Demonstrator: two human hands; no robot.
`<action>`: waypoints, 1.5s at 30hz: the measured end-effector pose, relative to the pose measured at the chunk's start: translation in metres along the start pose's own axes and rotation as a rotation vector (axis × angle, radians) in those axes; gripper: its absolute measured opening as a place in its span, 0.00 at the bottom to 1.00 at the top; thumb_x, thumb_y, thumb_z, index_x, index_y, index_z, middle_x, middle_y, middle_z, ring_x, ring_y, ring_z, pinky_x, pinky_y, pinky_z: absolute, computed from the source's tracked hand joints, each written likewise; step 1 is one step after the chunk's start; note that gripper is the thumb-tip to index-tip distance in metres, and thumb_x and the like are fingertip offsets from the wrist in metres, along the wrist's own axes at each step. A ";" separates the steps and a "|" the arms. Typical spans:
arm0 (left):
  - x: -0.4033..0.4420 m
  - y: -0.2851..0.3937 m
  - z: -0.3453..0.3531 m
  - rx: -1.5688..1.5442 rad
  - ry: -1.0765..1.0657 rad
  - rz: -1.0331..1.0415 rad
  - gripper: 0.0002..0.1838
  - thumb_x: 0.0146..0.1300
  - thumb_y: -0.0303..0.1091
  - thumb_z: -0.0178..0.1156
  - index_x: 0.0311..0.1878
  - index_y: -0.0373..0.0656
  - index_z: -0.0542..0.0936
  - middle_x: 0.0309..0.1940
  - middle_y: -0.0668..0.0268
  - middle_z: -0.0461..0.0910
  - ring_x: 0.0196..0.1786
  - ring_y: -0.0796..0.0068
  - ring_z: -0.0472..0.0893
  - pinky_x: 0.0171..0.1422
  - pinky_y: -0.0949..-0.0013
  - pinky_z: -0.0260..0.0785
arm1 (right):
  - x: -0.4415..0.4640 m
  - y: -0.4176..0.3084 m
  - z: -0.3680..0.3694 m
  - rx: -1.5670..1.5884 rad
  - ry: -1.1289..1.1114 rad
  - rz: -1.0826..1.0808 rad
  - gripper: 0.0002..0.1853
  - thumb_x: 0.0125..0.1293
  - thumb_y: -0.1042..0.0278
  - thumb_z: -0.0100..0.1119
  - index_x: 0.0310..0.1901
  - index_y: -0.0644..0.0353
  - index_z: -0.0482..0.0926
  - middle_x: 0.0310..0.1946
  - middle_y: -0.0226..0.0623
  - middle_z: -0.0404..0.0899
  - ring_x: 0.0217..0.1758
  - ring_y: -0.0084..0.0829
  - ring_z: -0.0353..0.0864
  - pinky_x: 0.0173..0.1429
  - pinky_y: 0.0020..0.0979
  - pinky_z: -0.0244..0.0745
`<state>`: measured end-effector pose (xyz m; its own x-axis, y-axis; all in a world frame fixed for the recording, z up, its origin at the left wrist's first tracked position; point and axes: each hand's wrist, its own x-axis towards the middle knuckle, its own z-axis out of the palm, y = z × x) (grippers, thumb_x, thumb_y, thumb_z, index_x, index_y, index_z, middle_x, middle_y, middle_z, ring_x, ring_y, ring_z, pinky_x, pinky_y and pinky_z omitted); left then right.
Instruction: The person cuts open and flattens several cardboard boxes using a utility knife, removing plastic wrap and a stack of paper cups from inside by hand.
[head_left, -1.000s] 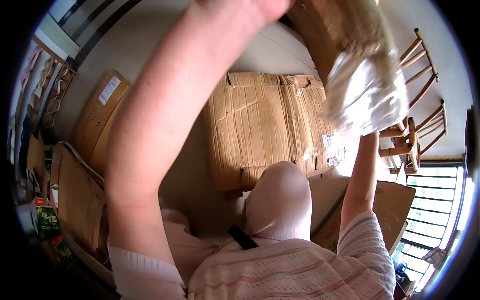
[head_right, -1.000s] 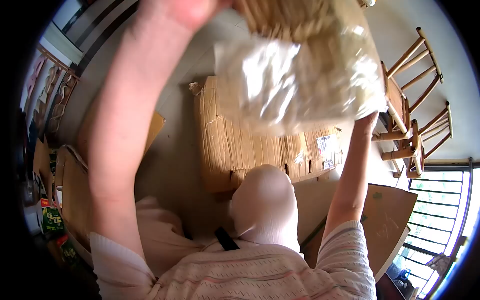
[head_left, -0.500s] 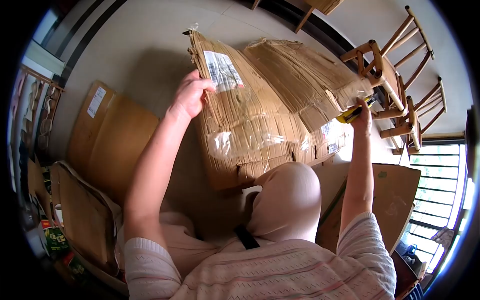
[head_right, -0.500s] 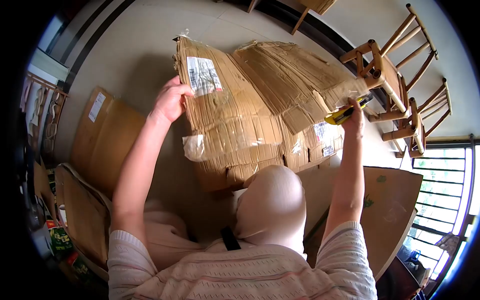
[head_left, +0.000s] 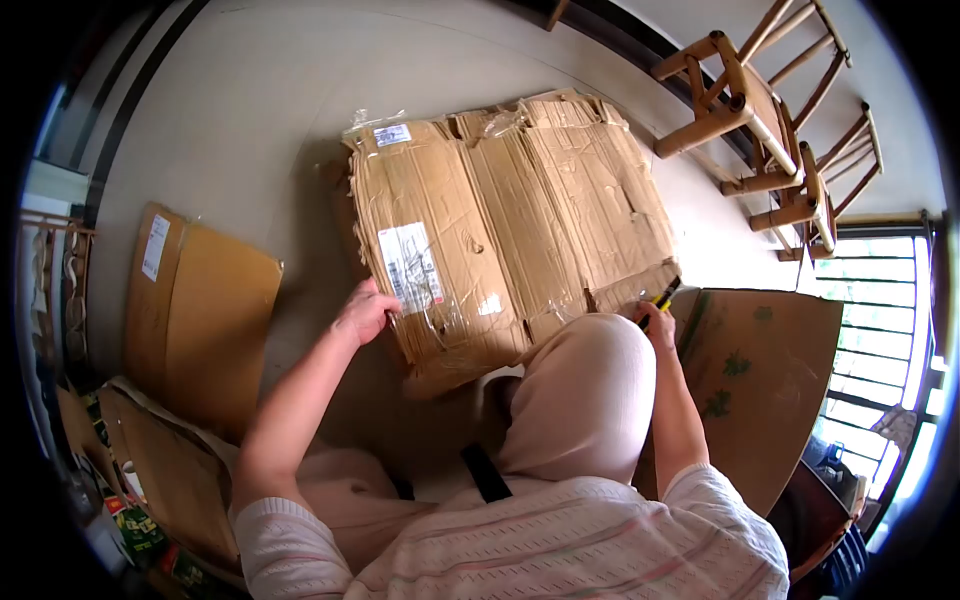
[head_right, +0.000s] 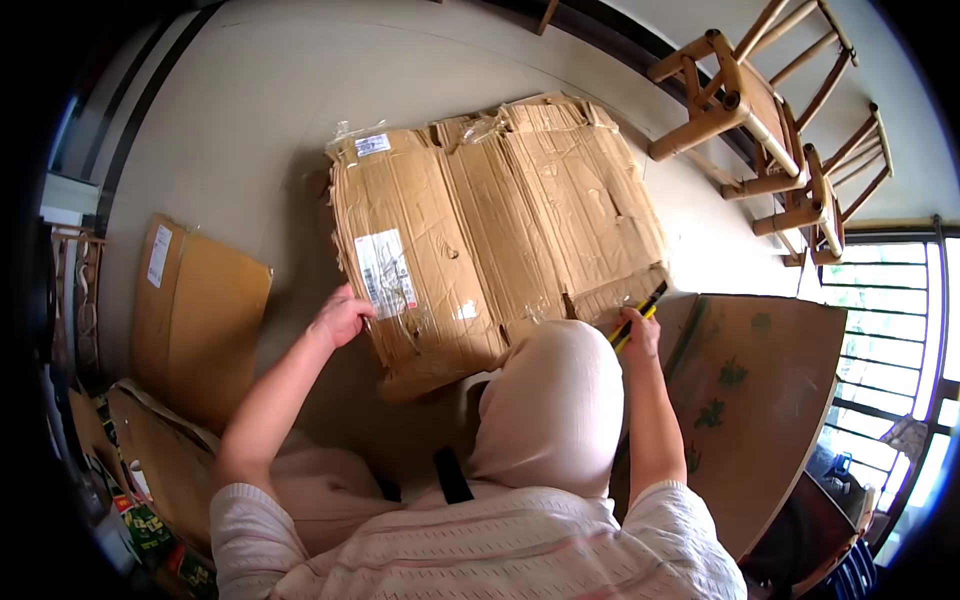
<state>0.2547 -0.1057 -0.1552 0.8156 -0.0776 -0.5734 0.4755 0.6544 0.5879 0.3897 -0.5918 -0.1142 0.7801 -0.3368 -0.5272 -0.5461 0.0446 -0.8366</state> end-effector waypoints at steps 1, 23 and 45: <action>0.002 -0.010 -0.004 0.016 0.059 -0.029 0.28 0.42 0.11 0.49 0.52 0.32 0.71 0.47 0.58 0.78 0.49 0.64 0.79 0.53 0.66 0.71 | -0.001 0.001 0.004 -0.001 0.008 0.053 0.07 0.52 0.81 0.59 0.30 0.61 0.71 0.19 0.36 0.72 0.19 0.32 0.74 0.24 0.36 0.73; 0.004 -0.034 -0.037 0.858 0.661 0.140 0.32 0.36 0.52 0.73 0.32 0.30 0.78 0.25 0.53 0.79 0.29 0.61 0.81 0.34 0.61 0.74 | 0.063 0.033 0.000 -0.129 -0.104 0.011 0.05 0.54 0.83 0.56 0.32 0.68 0.71 0.21 0.42 0.74 0.19 0.36 0.75 0.22 0.34 0.73; 0.013 -0.026 -0.035 0.542 0.592 0.007 0.16 0.41 0.34 0.70 0.27 0.36 0.74 0.15 0.66 0.72 0.14 0.76 0.71 0.17 0.68 0.62 | 0.042 -0.029 0.017 -1.447 0.199 -0.574 0.18 0.55 0.57 0.62 0.39 0.64 0.76 0.34 0.48 0.81 0.34 0.42 0.82 0.37 0.42 0.76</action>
<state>0.2420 -0.0975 -0.1977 0.5811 0.4364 -0.6869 0.6889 0.1855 0.7007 0.4434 -0.5908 -0.1146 0.9910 -0.1105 -0.0756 -0.1109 -0.9938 -0.0016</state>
